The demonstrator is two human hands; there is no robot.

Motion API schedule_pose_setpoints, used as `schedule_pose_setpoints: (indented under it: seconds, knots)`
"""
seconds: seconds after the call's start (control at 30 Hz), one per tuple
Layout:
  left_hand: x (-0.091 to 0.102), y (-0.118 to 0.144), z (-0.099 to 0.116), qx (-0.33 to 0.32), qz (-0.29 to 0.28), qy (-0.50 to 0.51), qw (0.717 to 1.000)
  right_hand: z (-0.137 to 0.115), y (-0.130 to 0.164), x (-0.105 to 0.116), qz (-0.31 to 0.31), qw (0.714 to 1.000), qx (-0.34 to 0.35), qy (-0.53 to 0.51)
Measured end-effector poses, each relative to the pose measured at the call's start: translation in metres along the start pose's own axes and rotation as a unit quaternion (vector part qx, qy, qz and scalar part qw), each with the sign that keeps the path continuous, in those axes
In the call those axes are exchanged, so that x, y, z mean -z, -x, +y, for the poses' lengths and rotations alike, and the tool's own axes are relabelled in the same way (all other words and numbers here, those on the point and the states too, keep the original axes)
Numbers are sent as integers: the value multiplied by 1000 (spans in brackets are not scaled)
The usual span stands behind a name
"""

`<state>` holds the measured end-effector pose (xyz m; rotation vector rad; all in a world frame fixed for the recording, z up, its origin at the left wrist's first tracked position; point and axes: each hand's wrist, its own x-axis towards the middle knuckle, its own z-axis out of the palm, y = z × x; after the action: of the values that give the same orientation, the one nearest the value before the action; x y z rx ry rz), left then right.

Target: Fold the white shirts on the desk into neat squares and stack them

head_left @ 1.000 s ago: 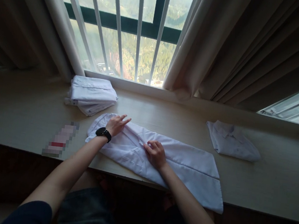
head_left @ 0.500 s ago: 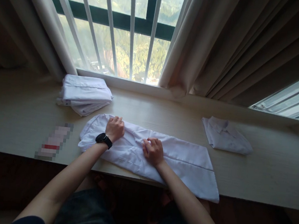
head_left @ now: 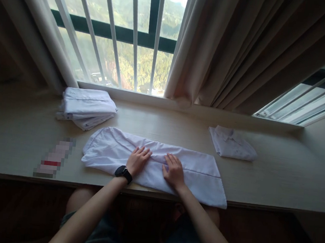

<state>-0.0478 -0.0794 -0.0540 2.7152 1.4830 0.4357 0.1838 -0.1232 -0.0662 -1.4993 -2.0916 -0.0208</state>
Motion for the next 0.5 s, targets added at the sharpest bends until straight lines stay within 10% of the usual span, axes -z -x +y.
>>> schedule_pose_setpoints:
  seconds: [0.5]
  knots:
    - [23, -5, 64, -18, 36, -8, 999, 13, 29, 1, 27, 999, -45, -3]
